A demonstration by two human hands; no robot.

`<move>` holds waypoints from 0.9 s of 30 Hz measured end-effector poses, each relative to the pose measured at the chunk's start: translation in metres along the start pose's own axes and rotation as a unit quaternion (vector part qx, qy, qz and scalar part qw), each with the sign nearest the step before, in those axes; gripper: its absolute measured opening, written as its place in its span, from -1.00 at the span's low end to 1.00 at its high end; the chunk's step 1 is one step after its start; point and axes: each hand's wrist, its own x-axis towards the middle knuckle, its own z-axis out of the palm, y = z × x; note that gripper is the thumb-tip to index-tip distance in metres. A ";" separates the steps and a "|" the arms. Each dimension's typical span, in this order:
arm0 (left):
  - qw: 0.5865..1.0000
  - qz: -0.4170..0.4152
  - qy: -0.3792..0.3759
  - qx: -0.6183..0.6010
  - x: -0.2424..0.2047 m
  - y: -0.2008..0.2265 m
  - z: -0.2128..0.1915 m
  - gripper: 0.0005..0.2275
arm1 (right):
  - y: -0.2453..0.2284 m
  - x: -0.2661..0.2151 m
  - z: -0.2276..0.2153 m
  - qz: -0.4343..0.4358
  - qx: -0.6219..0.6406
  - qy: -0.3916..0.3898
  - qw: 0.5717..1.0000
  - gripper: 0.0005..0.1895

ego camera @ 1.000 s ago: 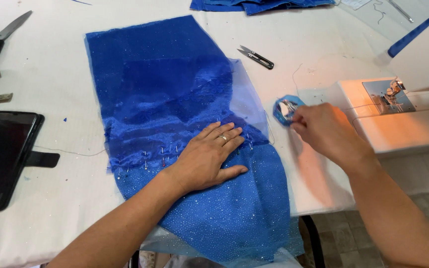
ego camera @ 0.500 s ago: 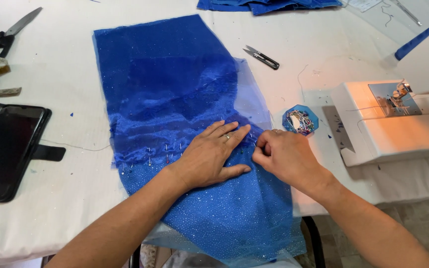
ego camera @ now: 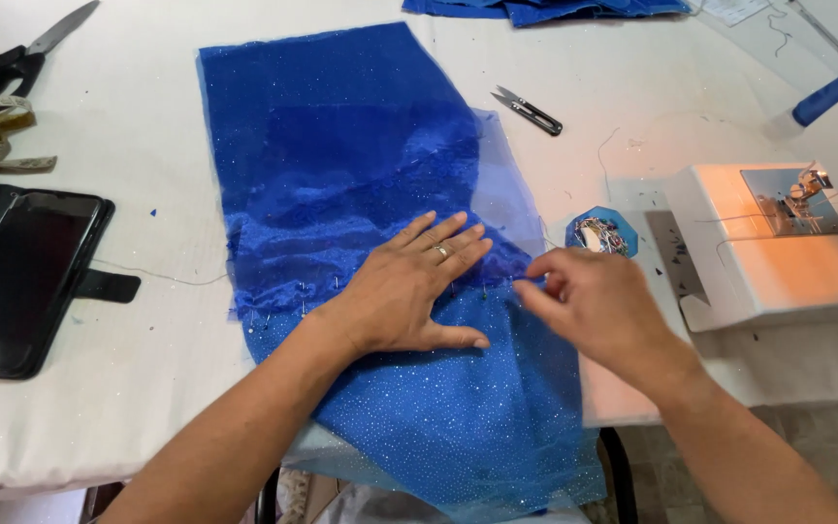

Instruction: The person aligns two pieces of blue sparkly fabric on a white table and secures them together by inserting pins along the edges. The hands repeatedly pick up pins from a small container and place them into the fabric layers to hold them in place.

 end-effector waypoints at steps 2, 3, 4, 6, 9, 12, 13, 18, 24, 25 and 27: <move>0.999 -0.019 -0.049 0.015 -0.001 -0.002 0.004 -0.08 | -0.003 0.003 0.025 -0.026 -0.026 -0.006 0.999 -0.74; 0.994 -0.038 -0.096 0.031 -0.001 -0.004 0.005 -0.05 | -0.004 0.005 0.036 -0.054 -0.053 -0.011 0.997 -0.72; 0.994 -0.037 -0.095 0.032 -0.001 -0.003 0.003 -0.05 | -0.002 0.007 0.042 -0.054 -0.053 -0.010 0.997 -0.72; 0.991 -0.049 -0.123 0.033 0.000 -0.001 0.001 -0.05 | 0.004 0.012 0.054 -0.062 -0.084 -0.011 0.994 -0.76; 0.987 -0.058 -0.147 0.032 0.001 -0.001 -0.001 -0.05 | 0.009 0.009 0.051 -0.061 -0.111 -0.028 0.992 -0.76; 0.986 -0.059 -0.151 0.028 0.001 0.000 -0.002 -0.05 | 0.013 -0.004 0.023 -0.023 -0.108 -0.055 0.992 -0.76; 0.986 -0.061 -0.151 0.027 0.001 0.000 -0.003 -0.05 | 0.016 -0.006 0.007 -0.024 -0.108 -0.056 0.992 -0.76; 0.997 0.006 -0.072 0.029 -0.003 -0.017 0.009 0.00 | 0.023 0.009 -0.048 0.197 -0.109 -0.039 0.973 -0.75; 0.982 -0.090 -0.156 0.047 -0.003 -0.005 -0.018 0.02 | -0.016 0.008 0.005 -0.037 0.057 -0.008 0.998 -0.85; 0.982 -0.091 -0.157 0.048 -0.004 -0.006 -0.016 0.02 | -0.019 0.011 0.018 -0.037 0.058 -0.009 0.998 -0.85; 0.980 -0.089 -0.171 0.049 -0.005 -0.007 -0.011 0.03 | -0.024 0.015 0.043 -0.101 -0.015 -0.038 0.994 -0.73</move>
